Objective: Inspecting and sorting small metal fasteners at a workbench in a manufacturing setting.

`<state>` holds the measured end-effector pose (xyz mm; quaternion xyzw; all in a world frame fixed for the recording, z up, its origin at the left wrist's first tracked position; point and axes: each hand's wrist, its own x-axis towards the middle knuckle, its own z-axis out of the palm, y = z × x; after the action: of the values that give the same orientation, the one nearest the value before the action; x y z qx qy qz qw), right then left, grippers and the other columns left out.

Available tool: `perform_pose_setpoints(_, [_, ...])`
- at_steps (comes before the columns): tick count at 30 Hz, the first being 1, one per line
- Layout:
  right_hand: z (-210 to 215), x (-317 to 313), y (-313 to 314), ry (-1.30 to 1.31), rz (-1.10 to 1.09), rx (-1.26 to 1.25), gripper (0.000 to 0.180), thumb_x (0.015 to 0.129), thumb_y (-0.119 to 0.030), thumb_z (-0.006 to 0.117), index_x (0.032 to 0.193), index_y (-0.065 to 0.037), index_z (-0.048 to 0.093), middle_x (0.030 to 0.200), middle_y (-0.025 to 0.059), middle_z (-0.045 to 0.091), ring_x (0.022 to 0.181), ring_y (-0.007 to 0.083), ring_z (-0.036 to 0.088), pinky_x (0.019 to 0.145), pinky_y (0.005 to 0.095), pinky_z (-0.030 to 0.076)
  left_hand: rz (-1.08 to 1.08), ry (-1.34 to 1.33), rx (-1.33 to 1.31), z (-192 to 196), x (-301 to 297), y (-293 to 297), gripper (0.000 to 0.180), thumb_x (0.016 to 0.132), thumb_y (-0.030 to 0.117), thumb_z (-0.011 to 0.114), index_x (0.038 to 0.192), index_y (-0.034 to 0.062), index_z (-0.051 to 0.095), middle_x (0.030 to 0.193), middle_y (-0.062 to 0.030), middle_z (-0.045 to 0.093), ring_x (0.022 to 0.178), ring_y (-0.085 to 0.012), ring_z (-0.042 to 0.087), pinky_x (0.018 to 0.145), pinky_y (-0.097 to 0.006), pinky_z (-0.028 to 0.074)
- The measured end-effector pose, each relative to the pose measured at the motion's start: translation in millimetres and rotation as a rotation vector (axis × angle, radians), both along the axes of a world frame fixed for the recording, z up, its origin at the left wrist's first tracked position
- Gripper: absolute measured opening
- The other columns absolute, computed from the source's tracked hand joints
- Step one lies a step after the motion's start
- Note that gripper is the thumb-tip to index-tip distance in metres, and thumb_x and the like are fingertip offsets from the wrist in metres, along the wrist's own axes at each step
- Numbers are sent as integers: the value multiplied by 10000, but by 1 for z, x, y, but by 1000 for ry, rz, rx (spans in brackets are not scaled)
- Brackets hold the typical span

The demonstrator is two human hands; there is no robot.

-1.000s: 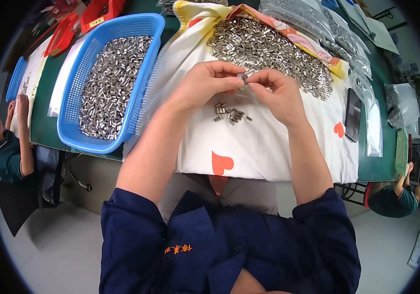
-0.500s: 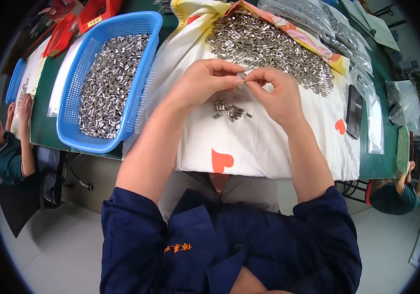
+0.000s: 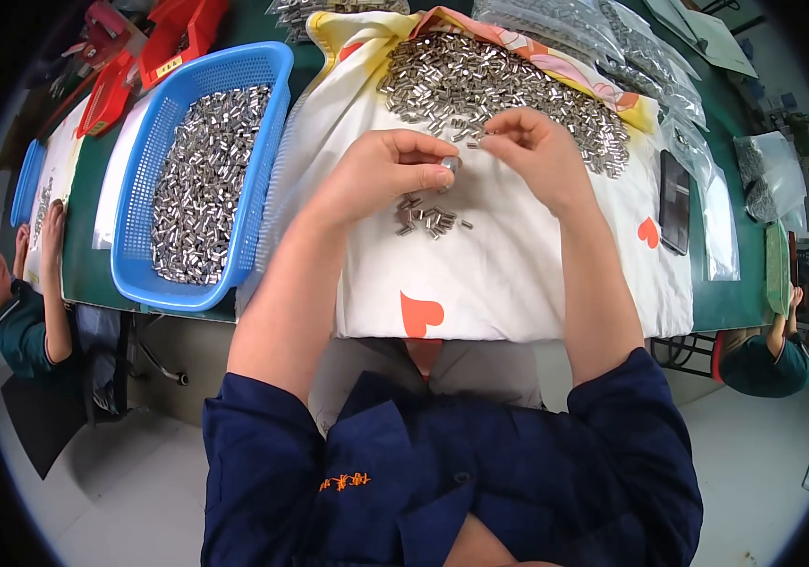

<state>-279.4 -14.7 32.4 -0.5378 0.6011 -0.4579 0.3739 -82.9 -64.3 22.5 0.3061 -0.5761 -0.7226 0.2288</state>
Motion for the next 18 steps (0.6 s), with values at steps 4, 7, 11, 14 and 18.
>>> perform_pose_setpoints(4, [-7,5,1,552,-48,-143,100,717,-144,596,769,-63,623,727,75,595,680,241,557,637,328,446,29,-56,-24,3,-2,1,253,739,39,633,988,6,597,822,-39,628,726,-67,573,647,-191,453])
perform_pose_setpoints(7, [-16,11,1,751,-56,-284,90,718,-135,592,769,-69,625,749,80,595,756,245,550,682,343,438,19,-38,-29,-1,-2,0,253,743,44,632,991,9,597,828,-37,629,718,-70,573,643,-193,453])
perform_pose_setpoints(11, [-16,15,0,875,-23,-217,89,719,-141,591,765,-74,626,769,88,593,808,253,539,706,349,430,39,-20,-19,1,-3,1,258,740,6,616,995,-7,580,869,-43,615,746,-91,579,683,-209,474])
perform_pose_setpoints(14, [-8,21,4,836,-28,-243,88,720,-116,592,778,-59,625,767,79,603,754,216,558,675,316,445,79,-13,-3,3,-2,1,260,743,31,626,997,-4,580,841,-44,619,720,-84,570,658,-202,464])
perform_pose_setpoints(18, [3,26,11,142,28,-125,93,716,-75,581,791,-36,621,763,59,618,672,145,566,627,258,455,112,117,29,-3,-3,-1,271,742,60,641,1000,4,581,803,-39,619,689,-74,555,625,-193,451])
